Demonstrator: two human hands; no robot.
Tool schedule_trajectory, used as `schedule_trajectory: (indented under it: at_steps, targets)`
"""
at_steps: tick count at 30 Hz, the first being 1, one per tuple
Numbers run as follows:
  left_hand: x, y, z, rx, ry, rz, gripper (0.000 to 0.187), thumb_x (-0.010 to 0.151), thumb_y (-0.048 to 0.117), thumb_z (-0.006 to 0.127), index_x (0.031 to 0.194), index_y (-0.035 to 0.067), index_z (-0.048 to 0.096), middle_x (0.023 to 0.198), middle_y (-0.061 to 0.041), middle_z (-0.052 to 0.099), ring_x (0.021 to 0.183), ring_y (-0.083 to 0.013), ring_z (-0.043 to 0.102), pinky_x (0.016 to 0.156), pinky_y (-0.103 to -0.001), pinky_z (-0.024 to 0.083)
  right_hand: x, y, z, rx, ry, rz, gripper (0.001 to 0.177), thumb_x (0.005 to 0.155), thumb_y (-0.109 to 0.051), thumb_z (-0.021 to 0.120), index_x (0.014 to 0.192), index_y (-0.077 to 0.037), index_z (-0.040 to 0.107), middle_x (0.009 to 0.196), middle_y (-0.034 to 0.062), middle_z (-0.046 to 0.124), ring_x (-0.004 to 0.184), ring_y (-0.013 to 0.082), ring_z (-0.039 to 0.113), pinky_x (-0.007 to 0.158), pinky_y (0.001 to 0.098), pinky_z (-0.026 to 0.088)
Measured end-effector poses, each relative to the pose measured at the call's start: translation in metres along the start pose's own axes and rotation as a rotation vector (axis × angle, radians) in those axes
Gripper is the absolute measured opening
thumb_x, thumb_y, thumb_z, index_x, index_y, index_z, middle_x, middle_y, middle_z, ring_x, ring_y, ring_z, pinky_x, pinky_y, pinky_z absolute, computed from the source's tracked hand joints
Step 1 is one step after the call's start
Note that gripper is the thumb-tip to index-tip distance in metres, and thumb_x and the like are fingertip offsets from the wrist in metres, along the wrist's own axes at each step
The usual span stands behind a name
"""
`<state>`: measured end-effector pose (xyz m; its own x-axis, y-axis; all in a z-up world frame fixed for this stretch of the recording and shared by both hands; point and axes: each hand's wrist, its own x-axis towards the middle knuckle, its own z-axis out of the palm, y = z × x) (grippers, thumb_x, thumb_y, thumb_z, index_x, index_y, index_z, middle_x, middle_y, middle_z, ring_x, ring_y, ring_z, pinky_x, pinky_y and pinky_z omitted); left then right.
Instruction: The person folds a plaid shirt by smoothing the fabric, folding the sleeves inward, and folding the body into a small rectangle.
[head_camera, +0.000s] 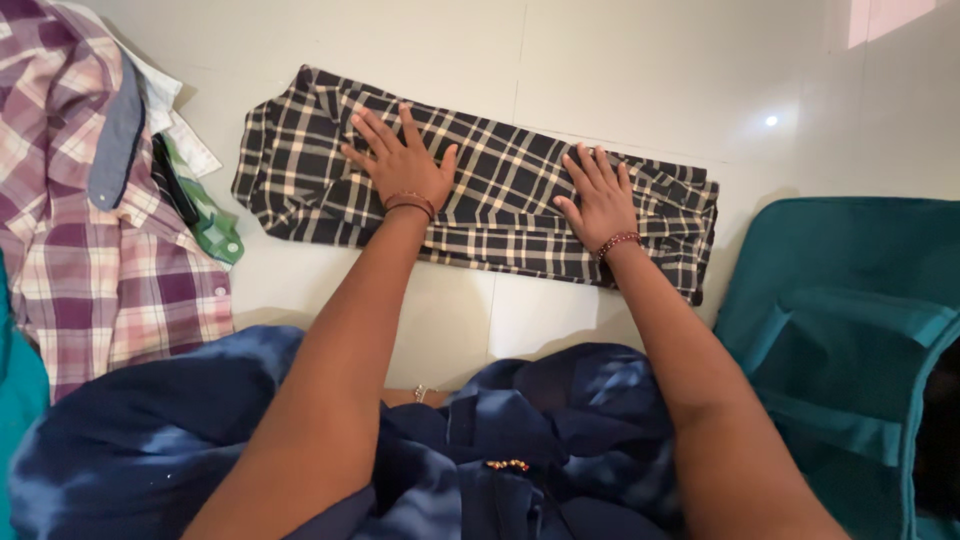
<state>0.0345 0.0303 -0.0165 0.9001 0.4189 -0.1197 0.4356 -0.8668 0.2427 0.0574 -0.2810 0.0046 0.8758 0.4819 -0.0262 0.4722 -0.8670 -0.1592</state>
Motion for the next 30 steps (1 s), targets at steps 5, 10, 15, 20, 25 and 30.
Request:
schedule_trajectory:
  at_steps: [5, 10, 15, 20, 25, 30]
  targets:
    - [0.014, 0.001, -0.008, -0.128, 0.049, 0.111, 0.096, 0.094, 0.075, 0.046, 0.166, 0.015, 0.023, 0.167, -0.033, 0.003, 0.155, -0.051, -0.005, 0.116, -0.081, 0.001, 0.009, -0.002, 0.001, -0.033, 0.028, 0.039, 0.066, 0.103, -0.056, 0.045, 0.16, -0.023, 0.039, 0.17, 0.0072, 0.028, 0.157, 0.0303, 0.021, 0.125, 0.0565, 0.012]
    - [-0.039, 0.018, -0.007, -0.091, 0.005, 0.494, 0.083, 0.093, 0.075, 0.046, 0.164, 0.037, 0.027, 0.172, -0.011, 0.006, 0.156, -0.0407, -0.002, 0.109, -0.085, -0.004, 0.009, 0.001, 0.005, -0.024, 0.041, 0.055, 0.063, 0.105, -0.056, 0.046, 0.159, -0.025, 0.04, 0.169, 0.0059, 0.028, 0.157, 0.029, 0.02, 0.126, 0.0558, 0.013]
    - [-0.048, 0.039, 0.016, 0.07, -0.054, 0.524, 0.071, 0.095, 0.071, 0.043, 0.158, 0.042, 0.031, 0.171, -0.002, 0.009, 0.157, -0.0341, -0.001, 0.111, -0.085, -0.004, 0.004, 0.013, 0.001, -0.068, -0.039, 0.049, 0.063, 0.102, -0.06, 0.041, 0.158, -0.031, 0.039, 0.171, 0.0031, 0.025, 0.158, 0.0249, 0.019, 0.127, 0.0583, 0.007]
    - [-0.044, 0.036, 0.02, 0.084, -0.006, 0.541, 0.07, 0.096, 0.07, 0.043, 0.159, 0.041, 0.032, 0.172, -0.003, 0.013, 0.157, -0.0351, 0.001, 0.111, -0.085, -0.002, -0.012, 0.056, -0.018, -0.158, -0.056, 0.309, 0.064, 0.102, -0.064, 0.038, 0.158, -0.034, 0.037, 0.17, 0.0058, 0.023, 0.157, 0.0292, 0.015, 0.122, 0.068, 0.001]
    - [-0.048, 0.035, 0.022, 0.073, -0.002, 0.544, 0.069, 0.098, 0.069, 0.044, 0.16, 0.041, 0.032, 0.172, -0.003, 0.013, 0.158, -0.0351, 0.002, 0.112, -0.085, -0.001, -0.038, 0.117, -0.007, -0.121, 0.222, 0.585, 0.062, 0.1, -0.057, 0.056, 0.153, -0.026, 0.048, 0.162, 0.015, 0.036, 0.151, 0.0397, 0.023, 0.116, 0.0703, 0.012]
    - [-0.047, 0.037, 0.02, 0.099, -0.033, 0.529, 0.07, 0.096, 0.069, 0.044, 0.159, 0.042, 0.03, 0.172, -0.002, 0.011, 0.158, -0.0347, 0.001, 0.111, -0.085, 0.0, -0.061, 0.181, -0.025, 0.182, 0.372, 1.02, 0.042, 0.093, -0.048, 0.07, 0.118, -0.015, 0.076, 0.119, 0.0179, 0.071, 0.11, 0.04, 0.067, 0.094, 0.0505, 0.052]
